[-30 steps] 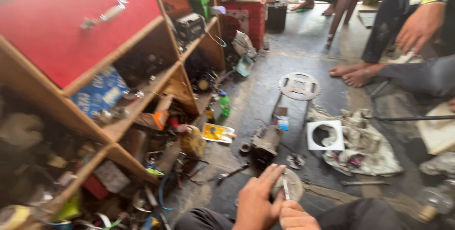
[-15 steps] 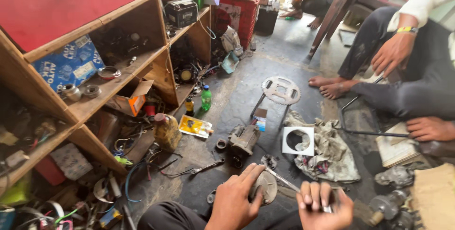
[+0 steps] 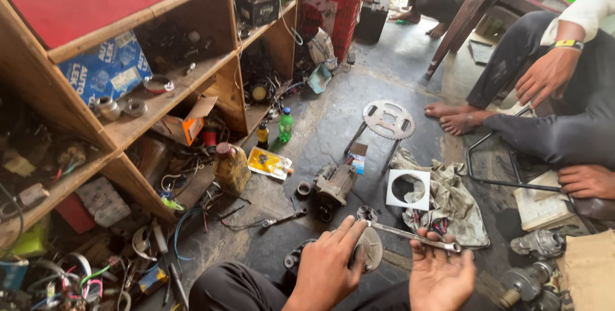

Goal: The person sits on the workshop floor with a round metal engine cover on their lap. They use a screwdriver and a combination wrench to loosen and remove fasteners from the cover, repositioning the part and reaching for tools on the floor as they work.

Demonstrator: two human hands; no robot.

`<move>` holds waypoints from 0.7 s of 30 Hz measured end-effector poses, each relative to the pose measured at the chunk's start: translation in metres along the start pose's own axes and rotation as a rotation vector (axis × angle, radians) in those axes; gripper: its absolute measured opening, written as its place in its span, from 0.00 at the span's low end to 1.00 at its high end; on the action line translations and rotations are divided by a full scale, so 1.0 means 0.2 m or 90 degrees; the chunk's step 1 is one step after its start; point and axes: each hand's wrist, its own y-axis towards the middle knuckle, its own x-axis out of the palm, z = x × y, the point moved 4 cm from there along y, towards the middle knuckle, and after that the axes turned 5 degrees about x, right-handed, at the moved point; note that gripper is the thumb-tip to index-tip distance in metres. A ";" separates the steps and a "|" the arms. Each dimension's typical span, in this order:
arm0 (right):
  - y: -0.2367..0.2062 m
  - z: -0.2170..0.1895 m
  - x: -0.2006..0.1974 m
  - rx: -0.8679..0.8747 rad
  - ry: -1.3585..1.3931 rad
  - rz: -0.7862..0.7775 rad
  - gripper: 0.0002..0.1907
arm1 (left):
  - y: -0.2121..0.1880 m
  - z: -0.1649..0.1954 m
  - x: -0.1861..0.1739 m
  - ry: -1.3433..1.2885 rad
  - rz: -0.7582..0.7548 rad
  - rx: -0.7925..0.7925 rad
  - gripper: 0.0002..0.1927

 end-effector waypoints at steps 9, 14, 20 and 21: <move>0.22 0.16 0.23 0.158 0.032 -0.128 0.14 | 0.00 0.00 -0.01 -0.029 -0.002 0.020 0.27; 0.42 0.23 0.44 0.300 -0.047 -0.231 0.05 | 0.00 0.00 -0.02 -0.031 -0.005 0.052 0.29; 0.44 0.35 0.83 0.383 -0.424 -0.320 0.09 | 0.01 0.00 -0.02 -0.035 -0.031 0.039 0.31; 0.42 0.38 0.91 0.356 -0.524 -0.352 0.11 | 0.01 0.00 -0.02 -0.035 -0.042 0.032 0.31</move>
